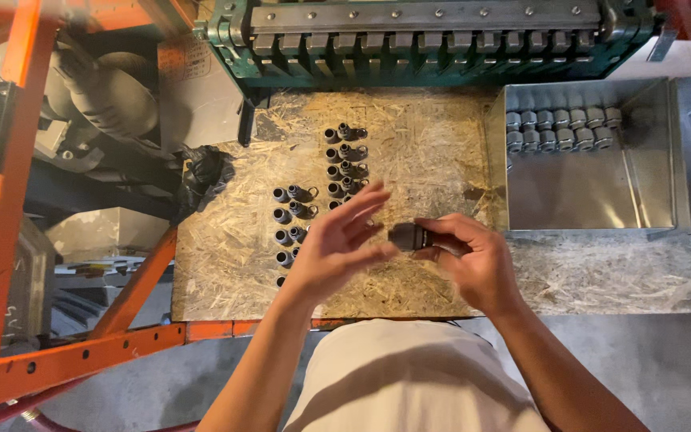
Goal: The person repeatedly picks up small cylindrical metal parts from a table, fits a smaller ring-like component onto each one, and places the assembled units into a metal tray. The process is repeated for multiple parts throughout the clip.
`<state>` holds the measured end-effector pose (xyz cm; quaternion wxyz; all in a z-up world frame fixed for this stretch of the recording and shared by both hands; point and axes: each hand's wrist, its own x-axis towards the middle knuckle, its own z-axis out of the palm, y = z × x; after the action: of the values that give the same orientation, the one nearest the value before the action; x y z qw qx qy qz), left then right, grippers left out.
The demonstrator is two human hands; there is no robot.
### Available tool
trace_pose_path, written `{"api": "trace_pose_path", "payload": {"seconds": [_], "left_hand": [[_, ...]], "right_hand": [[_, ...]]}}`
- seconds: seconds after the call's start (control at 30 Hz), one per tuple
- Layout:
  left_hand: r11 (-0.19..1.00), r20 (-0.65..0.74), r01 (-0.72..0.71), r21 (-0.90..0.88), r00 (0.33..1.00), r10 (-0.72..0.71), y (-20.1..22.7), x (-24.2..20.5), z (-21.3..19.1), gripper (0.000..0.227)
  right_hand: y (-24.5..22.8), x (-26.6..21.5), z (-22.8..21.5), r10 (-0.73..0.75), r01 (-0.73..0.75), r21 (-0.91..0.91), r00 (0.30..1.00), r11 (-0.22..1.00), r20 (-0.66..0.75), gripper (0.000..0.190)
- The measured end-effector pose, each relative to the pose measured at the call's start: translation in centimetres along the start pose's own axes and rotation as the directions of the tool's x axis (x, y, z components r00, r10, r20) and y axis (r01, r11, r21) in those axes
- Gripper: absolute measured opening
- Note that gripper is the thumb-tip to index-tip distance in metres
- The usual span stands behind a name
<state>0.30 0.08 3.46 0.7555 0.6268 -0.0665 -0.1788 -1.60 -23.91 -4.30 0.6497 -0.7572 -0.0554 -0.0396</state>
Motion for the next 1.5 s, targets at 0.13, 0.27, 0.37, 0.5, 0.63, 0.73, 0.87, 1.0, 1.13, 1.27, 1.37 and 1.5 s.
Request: {"api": "trace_pose_path", "payload": {"seconds": [0.13,0.27,0.37,0.5,0.63,0.73,0.87,1.0,1.13,1.27,1.37,1.5], "left_hand": [[0.944,-0.097,0.291,0.154,0.955,-0.279,-0.3,0.4,0.6,0.052],[0.995,0.014,0.095,0.032,0.995,-0.095,-0.4,0.5,0.4,0.068],[0.989,-0.005,0.148,0.016,0.989,-0.148,-2.1,1.2,0.5,0.068],[0.936,0.009,0.204,0.288,0.976,-0.215,-0.5,1.0,1.0,0.047],[0.833,0.169,-0.294,0.469,0.956,0.241,-1.8,1.3,1.0,0.038],[0.748,0.316,-0.428,0.507,0.9,0.3,-1.5,1.4,2.5,0.028],[0.752,0.27,-0.371,0.545,0.927,0.262,-3.6,2.8,4.2,0.03],[0.915,-0.088,0.06,0.399,0.996,-0.027,-5.2,4.1,4.6,0.046],[0.91,-0.101,0.112,0.4,0.992,-0.078,-5.0,5.5,6.1,0.049],[0.881,-0.113,0.211,0.424,0.977,-0.18,-6.3,6.8,6.9,0.042],[0.856,0.0,-0.021,0.516,1.0,0.024,-7.3,7.7,7.3,0.04],[0.704,0.244,-0.346,0.619,0.938,0.247,-6.8,8.7,9.0,0.033]], "right_hand": [[-1.5,0.3,0.0,-0.026,0.026,-0.1,1.0,0.995,-0.001,0.048],[-0.9,0.5,-0.4,-0.014,0.014,-0.03,1.0,0.999,0.004,0.044],[-1.9,0.7,-1.1,-0.022,0.023,-0.039,1.0,0.999,0.019,0.044],[-1.4,0.3,-0.8,-0.025,0.025,-0.008,0.999,1.0,0.024,0.046],[1.0,0.1,-1.3,0.521,-0.525,0.303,0.847,0.795,0.102,0.037],[6.3,-0.8,-2.9,0.709,-0.715,0.534,0.65,0.451,0.272,0.023],[2.5,-0.3,-3.9,0.68,-0.673,0.466,0.709,0.575,0.185,0.039],[1.3,0.1,-4.7,0.506,-0.52,0.101,0.852,0.848,0.139,0.025],[1.4,-0.3,-5.6,0.457,-0.427,-0.183,0.872,0.886,0.178,0.037],[2.2,0.2,-7.2,0.27,-0.262,-0.069,0.95,0.963,0.157,0.046],[4.4,0.6,-9.2,0.351,-0.362,0.04,0.921,0.931,0.167,0.04],[4.8,1.3,-11.0,0.61,-0.67,0.421,0.738,0.611,0.288,0.03]]}}
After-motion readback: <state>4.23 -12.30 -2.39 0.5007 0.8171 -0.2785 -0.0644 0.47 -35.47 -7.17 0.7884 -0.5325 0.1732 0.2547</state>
